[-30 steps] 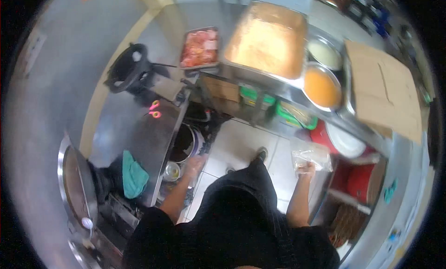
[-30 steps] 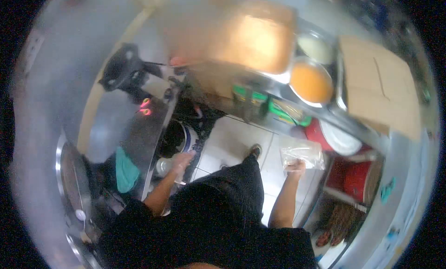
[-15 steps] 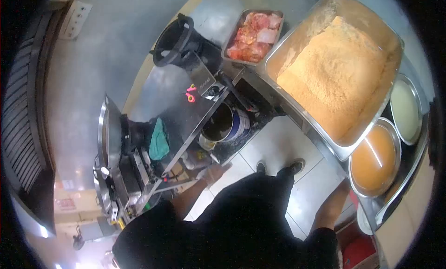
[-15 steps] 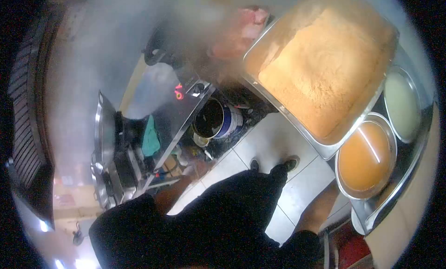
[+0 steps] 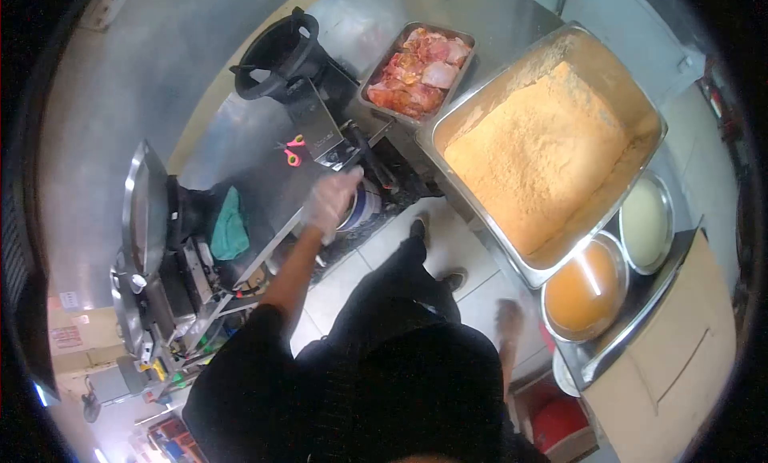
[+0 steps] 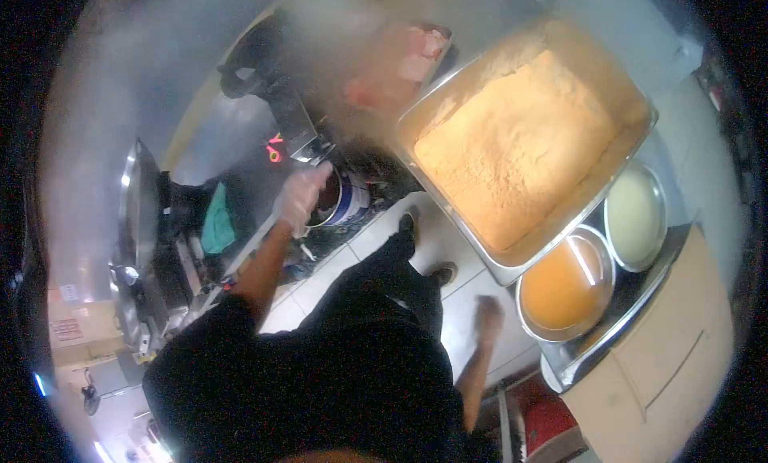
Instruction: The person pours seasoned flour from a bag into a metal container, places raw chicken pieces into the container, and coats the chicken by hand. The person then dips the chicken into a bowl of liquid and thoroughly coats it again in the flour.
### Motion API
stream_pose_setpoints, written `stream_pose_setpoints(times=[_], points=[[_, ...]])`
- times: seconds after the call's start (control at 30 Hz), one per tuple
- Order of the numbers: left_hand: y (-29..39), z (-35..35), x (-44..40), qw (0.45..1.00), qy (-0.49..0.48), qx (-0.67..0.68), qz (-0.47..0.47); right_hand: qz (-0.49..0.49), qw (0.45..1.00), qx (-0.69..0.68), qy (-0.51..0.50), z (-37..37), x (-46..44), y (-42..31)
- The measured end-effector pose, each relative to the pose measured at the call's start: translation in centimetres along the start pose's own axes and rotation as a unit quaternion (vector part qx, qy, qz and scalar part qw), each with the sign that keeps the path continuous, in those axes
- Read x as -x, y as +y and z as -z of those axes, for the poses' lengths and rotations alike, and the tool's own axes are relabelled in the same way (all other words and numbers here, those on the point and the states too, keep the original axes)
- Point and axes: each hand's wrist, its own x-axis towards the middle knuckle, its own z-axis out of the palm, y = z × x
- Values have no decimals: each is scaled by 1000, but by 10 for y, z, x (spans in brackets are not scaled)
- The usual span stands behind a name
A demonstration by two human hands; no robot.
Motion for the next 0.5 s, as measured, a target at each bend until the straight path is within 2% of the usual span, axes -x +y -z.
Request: stream_pose_setpoints(times=[0.07, 0.13, 0.17, 0.2, 0.23, 0.27, 0.3, 0.33, 0.37, 0.4, 0.43, 0.47, 0.5], points=[[57, 26, -12, 997, 45, 5, -69, -87, 978, -126, -144, 49, -16, -133], [55, 23, -72, 973, 47, -59, -220, -133, 949, -175, -225, 101, -44, -246], [57, 18, -99, 973, 43, -44, -223, -129, 955, -144, -223, 118, -64, -295], [60, 13, -126, 947, 56, -86, -303, -127, 960, -115, -220, 129, -89, -341], [62, 7, -154, 912, 70, -129, -382, -36, 978, -39, -199, 140, -117, -387], [65, -5, -180, 911, 61, -119, -390, 50, 982, 37, -179, 141, -147, -422], [69, -19, -208, 910, 13, -197, -366, 178, 979, 44, -86, 119, -184, -430], [71, -35, -238, 898, -35, -275, -341, 247, 964, 81, -61, 108, -223, -465], [56, -67, -272, 881, -10, -226, -416, 371, 921, 113, 24, 82, -266, -477], [42, -100, -300, 878, -21, -219, -425, 320, 924, 205, -44, 43, -319, -469], [30, -128, -325, 931, -123, -141, -313, 281, 894, 334, -98, 29, -344, -484], [30, -141, -344, 954, -220, -64, -191, 237, 846, 453, -152, 20, -362, -495], [68, -73, -283, 893, -162, -246, -340, 226, 847, 457, -150, 6, -376, -487]])
